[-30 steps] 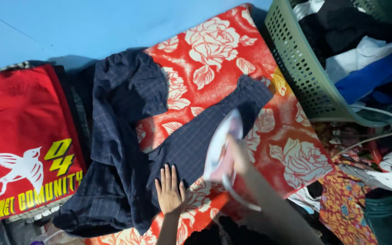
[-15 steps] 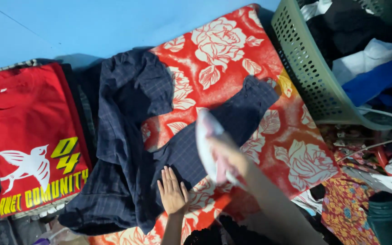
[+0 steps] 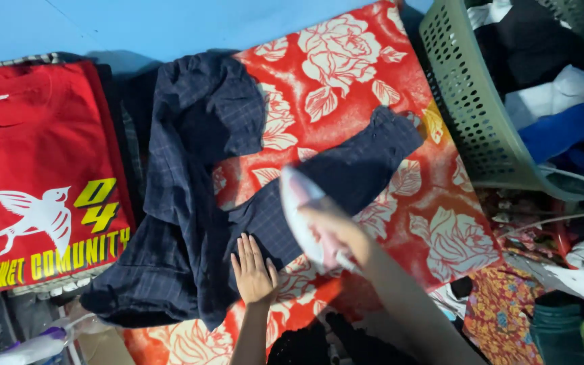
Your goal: Ironing a pair of dark trousers on a floral-patterned surface using a steam iron and water spray.
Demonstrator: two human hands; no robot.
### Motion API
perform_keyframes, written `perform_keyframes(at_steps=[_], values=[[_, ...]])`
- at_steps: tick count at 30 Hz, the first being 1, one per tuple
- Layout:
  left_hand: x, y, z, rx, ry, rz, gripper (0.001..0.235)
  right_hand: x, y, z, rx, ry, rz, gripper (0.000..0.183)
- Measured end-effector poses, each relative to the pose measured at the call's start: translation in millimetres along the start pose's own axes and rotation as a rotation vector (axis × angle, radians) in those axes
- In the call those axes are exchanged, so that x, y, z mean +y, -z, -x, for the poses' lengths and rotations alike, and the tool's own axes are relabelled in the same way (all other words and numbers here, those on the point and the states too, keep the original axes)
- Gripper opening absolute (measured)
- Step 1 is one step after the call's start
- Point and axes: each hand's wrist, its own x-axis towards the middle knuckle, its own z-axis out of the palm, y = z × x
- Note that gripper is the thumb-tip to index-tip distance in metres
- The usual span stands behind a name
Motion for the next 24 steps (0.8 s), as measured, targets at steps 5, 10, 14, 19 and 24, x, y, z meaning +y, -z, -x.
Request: perform_keyframes(at_steps=[5, 10, 14, 19, 24], values=[[-1, 3, 2, 0.050, -0.016, 0.030, 0.075, 3, -6, 1, -0.081, 0.025, 0.162, 0.034], [-3, 0, 4, 0.021, 0.001, 0.028, 0.077, -29, 42, -48, 0.254, -0.031, -0.010, 0.036], [0, 3, 0, 0.051, -0.001, 0.035, 0.077, 0, 13, -8, 0.181, -0.065, -0.098, 0.035], [-3, 1, 1, 0.033, 0.004, 0.030, 0.076, 75, 25, 34, -0.019, -0.039, -0.201, 0.025], [-4, 0, 2, 0.015, -0.012, 0.026, 0.079, 55, 95, 6, 0.606, -0.156, -0.127, 0.033]])
